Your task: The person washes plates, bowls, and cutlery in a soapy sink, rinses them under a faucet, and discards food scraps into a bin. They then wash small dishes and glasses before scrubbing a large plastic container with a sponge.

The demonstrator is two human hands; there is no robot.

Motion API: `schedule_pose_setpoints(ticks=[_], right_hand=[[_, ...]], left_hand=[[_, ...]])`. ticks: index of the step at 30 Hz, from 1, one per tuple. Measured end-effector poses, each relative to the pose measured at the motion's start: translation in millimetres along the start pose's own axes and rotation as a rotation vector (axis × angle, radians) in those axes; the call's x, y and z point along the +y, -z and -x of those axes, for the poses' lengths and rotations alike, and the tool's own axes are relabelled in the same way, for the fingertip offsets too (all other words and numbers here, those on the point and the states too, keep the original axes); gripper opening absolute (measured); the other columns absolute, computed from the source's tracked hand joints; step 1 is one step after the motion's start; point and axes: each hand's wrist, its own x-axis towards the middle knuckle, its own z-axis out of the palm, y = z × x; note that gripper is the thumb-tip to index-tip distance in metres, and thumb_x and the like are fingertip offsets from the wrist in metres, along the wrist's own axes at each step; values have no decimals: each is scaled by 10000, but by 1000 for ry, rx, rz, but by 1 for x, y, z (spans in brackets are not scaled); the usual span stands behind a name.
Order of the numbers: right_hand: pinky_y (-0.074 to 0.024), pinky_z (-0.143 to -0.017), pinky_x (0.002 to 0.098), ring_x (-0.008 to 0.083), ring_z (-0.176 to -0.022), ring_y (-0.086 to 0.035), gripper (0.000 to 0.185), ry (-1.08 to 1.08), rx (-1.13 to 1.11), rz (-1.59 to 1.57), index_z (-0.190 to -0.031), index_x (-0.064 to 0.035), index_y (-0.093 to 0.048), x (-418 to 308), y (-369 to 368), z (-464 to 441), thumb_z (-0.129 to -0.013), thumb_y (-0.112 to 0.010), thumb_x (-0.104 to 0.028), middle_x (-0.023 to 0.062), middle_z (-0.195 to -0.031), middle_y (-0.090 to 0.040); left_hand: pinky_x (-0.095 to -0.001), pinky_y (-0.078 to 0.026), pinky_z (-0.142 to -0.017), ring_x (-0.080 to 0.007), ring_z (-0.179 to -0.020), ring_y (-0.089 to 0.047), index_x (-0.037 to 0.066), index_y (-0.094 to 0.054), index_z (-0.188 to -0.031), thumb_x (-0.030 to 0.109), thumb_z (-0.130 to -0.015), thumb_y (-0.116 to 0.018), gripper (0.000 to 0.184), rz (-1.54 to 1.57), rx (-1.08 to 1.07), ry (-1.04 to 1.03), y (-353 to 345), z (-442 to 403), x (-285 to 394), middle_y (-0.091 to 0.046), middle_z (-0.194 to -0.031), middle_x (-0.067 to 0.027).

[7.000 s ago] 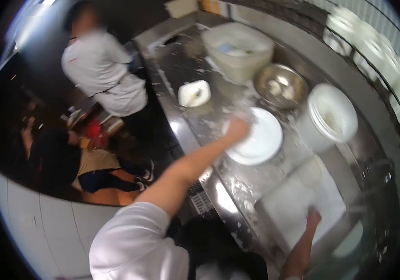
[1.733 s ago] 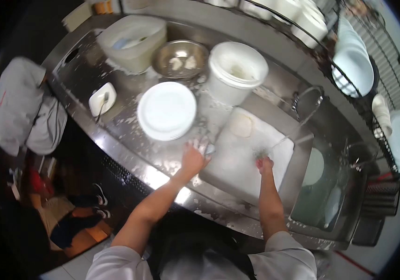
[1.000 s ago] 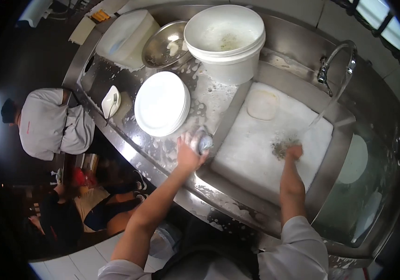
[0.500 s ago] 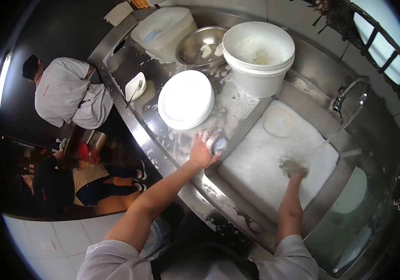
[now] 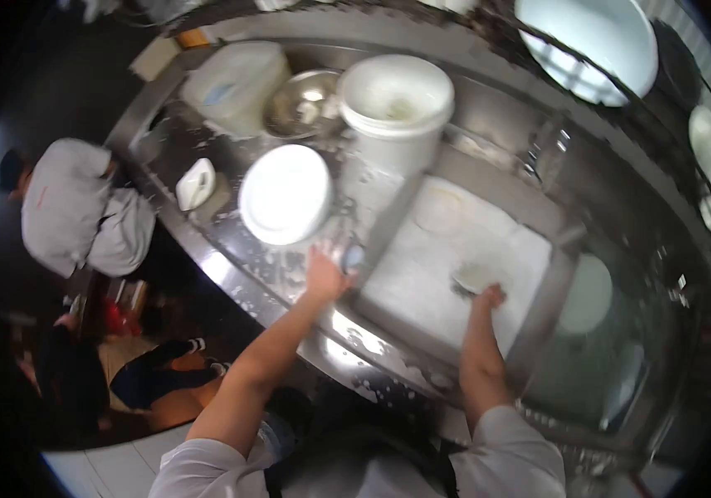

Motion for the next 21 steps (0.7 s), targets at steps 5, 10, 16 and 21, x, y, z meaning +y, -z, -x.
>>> schedule_pose_setpoints(ticks=[5,10,16,21], right_hand=[[-499,-858,550,372,-1084,-516,318,-122,-425,-143,-1190,-24,-462,-46,6,61,-884,-454,-109,192,-1220,-485],[-506,-802,537,389,-974,-564,296,-150,-265,25,-1101,58,-484,-113,11,182,-834,-451,-67,226,-1131,-508],[-466,-761,419,353,-857,-621,359,557,12,409,-972,129,-609,-131,40,280,-894,-532,-212,270,-931,-639],[-465,-746,403,327,-847,-630,460,538,-8,413,-934,154,-605,-135,58,308,-895,-578,-303,261,-905,-648]], left_hand=[[-502,-301,-967,-385,-1145,-428,123,-387,-1368,326,-749,-647,702,12,57,-48,1,-4,-2,-438,-1285,-212],[-515,-341,-916,-369,-1124,-450,76,-477,-1269,306,-725,-670,622,53,-1,-31,8,-11,18,-468,-1261,-197],[-503,-398,-859,-398,-991,-530,28,-532,-1165,286,-754,-684,509,574,-86,-307,-8,-20,108,-547,-1136,-221],[-469,-451,-755,-398,-832,-573,-27,-564,-1068,291,-810,-619,413,417,305,-376,-35,-1,165,-594,-1001,-226]])
